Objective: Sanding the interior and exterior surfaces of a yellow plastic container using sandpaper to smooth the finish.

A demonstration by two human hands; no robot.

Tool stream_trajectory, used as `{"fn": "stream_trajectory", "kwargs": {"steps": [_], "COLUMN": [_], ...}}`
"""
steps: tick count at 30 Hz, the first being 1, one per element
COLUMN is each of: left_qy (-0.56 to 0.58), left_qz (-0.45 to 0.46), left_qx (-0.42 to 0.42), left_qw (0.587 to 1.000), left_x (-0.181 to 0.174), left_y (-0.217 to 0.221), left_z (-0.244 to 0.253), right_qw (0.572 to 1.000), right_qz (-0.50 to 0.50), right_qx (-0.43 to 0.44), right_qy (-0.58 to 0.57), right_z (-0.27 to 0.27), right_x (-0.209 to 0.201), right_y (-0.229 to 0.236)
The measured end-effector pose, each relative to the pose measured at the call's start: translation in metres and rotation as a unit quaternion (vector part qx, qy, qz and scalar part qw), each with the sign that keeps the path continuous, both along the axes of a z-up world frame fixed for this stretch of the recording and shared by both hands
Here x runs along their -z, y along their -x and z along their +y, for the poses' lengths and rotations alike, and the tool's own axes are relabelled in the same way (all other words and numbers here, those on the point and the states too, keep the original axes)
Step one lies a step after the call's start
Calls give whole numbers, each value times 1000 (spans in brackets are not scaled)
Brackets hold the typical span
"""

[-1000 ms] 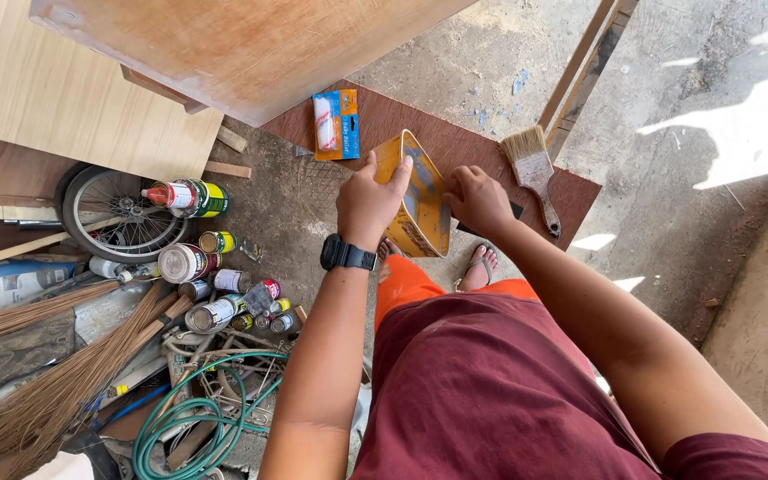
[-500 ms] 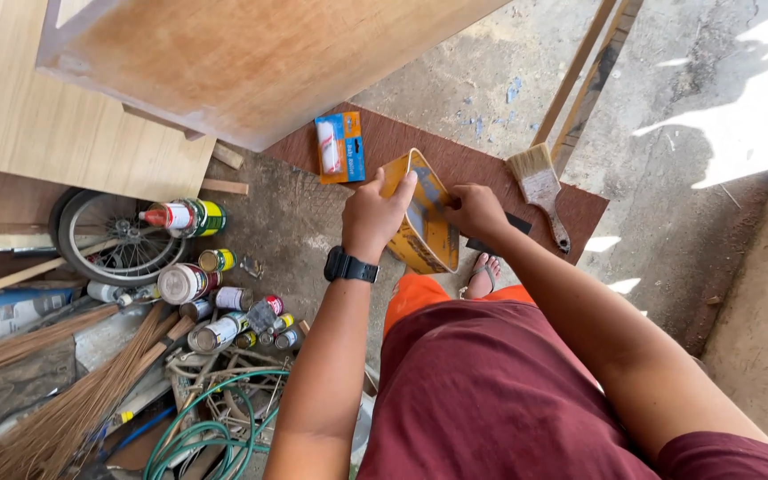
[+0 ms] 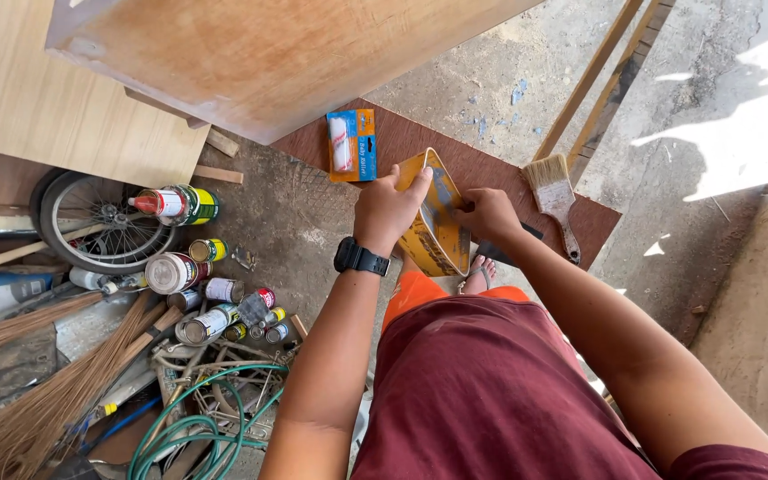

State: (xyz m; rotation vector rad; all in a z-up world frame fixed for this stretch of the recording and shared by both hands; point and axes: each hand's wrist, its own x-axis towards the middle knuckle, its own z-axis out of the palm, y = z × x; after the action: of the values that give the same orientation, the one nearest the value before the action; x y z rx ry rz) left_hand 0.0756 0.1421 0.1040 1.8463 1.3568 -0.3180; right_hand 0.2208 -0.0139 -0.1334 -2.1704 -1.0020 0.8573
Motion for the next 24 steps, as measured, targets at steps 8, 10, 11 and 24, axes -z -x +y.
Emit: {"fn": "stream_trajectory", "kwargs": {"steps": [8,10,11,24], "left_qy": [-40,-62,-74,-203], "left_qz": [-96,-149,-218,-308], "left_qx": [-11,-29,-38,118], "left_qw": [994,987,972,922], "left_x": [1,-14,-23,91], "left_y": [0,3,7,33], "left_z": [9,-1,-9,-32], "right_qw": [993,981,972,955], "right_qz": [100,174,208,-250], "right_qx": [24,67,95,-152], "right_qy": [49,59,49,-40], "right_z": [0,1,-2,-25], "right_x": [-6,-26,-33,-75], "right_y": [-3,-1,3,4]}}
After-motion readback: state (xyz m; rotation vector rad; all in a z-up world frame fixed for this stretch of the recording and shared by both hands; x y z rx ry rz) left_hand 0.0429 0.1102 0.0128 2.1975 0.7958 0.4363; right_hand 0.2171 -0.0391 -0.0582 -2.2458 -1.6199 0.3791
